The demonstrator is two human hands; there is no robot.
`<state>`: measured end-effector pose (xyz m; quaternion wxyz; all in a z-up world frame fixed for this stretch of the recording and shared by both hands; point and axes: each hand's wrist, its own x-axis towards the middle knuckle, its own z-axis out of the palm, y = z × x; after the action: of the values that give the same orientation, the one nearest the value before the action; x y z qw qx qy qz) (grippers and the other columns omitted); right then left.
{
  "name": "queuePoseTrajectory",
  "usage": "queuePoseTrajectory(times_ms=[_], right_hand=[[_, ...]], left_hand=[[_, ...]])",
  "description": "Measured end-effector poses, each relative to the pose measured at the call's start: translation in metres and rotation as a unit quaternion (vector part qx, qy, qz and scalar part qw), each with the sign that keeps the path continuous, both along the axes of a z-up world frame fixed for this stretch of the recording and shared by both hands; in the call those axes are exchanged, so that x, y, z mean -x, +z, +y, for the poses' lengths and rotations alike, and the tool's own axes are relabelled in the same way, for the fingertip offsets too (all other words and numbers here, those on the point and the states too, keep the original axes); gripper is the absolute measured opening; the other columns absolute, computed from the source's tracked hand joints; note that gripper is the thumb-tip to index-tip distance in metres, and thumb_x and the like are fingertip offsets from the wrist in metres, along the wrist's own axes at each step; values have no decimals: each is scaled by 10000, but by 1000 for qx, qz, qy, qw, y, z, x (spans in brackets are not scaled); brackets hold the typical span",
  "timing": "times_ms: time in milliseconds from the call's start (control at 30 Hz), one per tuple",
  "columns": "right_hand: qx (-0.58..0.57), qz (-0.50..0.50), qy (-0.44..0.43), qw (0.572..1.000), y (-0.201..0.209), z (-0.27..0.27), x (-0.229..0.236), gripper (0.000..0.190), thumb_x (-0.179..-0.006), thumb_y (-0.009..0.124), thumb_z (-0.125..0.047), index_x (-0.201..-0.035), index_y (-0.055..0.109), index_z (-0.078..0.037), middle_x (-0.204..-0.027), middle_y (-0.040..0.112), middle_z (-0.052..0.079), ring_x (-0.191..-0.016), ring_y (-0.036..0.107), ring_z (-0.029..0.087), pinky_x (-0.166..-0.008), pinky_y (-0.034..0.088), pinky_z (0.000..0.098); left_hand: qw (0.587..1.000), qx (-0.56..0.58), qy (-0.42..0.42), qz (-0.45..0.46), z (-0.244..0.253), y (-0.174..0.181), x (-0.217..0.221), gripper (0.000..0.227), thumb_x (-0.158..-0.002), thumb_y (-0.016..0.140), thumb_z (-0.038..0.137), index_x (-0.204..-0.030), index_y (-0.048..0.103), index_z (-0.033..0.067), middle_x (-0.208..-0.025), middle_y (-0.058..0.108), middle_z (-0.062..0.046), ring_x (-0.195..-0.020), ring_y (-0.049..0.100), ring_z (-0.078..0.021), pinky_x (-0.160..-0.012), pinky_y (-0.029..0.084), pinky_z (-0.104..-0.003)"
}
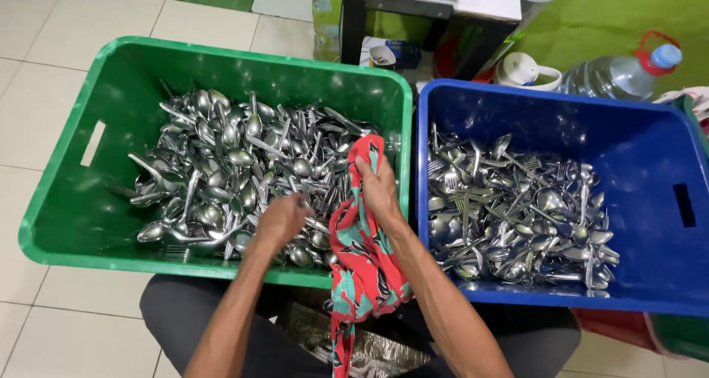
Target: Wiping and cleaning metal spoons and forks with a cloth and sorting them into bins.
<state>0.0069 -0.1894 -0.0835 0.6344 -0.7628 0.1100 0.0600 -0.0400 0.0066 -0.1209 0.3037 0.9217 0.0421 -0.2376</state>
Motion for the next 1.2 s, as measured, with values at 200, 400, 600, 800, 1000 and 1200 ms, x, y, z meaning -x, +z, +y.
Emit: queuePoseTrajectory(times_ms=[200, 400, 600, 800, 1000, 1200], right_hand=[[-66, -77, -1, 995, -14, 1, -4, 586, -1091, 339, -351, -1388, 523, 120, -1438, 477, 389, -1424, 387, 451, -1215, 234, 530], [13, -31, 8, 999, -27, -2, -15, 373, -1022, 509, -381, -1082, 739, -93, -938, 669, 97, -965, 586, 226, -927, 459, 460], [43, 10, 26, 999, -72, -3, -23, 348, -1007, 531, -449, -953, 735, -172, -832, 681, 67, -873, 619, 208, -819, 487, 425], [43, 5, 27, 999, -41, -3, -21, 349, -990, 519, -409, -959, 709, -118, -805, 650, 131, -851, 591, 271, -807, 472, 473], [43, -17, 61, 997, 0, 9, -8, 321, -971, 548, -429, -950, 725, -161, -803, 660, 111, -872, 631, 248, -811, 494, 454], [25, -46, 32, 998, -64, -3, -18, 448, -1023, 455, -426, -1169, 724, -99, -1046, 710, 248, -1029, 649, 437, -929, 469, 531]], left_hand=[[954, -169, -11, -248, 77, -93, -100, 287, -950, 509, 177, -1106, 739, 106, -1028, 730, -183, -1048, 687, -419, -848, 557, -530], [818, -434, -183, -331, 88, -109, -140, 251, -979, 519, 212, -1128, 719, 239, -1258, 601, -84, -1229, 493, -263, -868, 446, -371], [797, -494, -226, -264, 101, -133, -158, 273, -988, 465, 258, -1144, 687, 288, -1362, 540, -46, -1285, 420, -238, -935, 398, -371], [783, -497, -275, -254, 99, -134, -168, 286, -1001, 440, 237, -1242, 593, 253, -1304, 550, -103, -1312, 428, -277, -995, 369, -453], [765, -524, -223, -302, 84, -101, -125, 104, -933, 466, 142, -1010, 518, 186, -749, 702, 26, -688, 660, -175, -620, 459, -429], [956, -230, -59, -173, 44, -56, -62, 343, -999, 351, 166, -1074, 636, -9, -824, 754, -254, -867, 754, -437, -746, 536, -588]])
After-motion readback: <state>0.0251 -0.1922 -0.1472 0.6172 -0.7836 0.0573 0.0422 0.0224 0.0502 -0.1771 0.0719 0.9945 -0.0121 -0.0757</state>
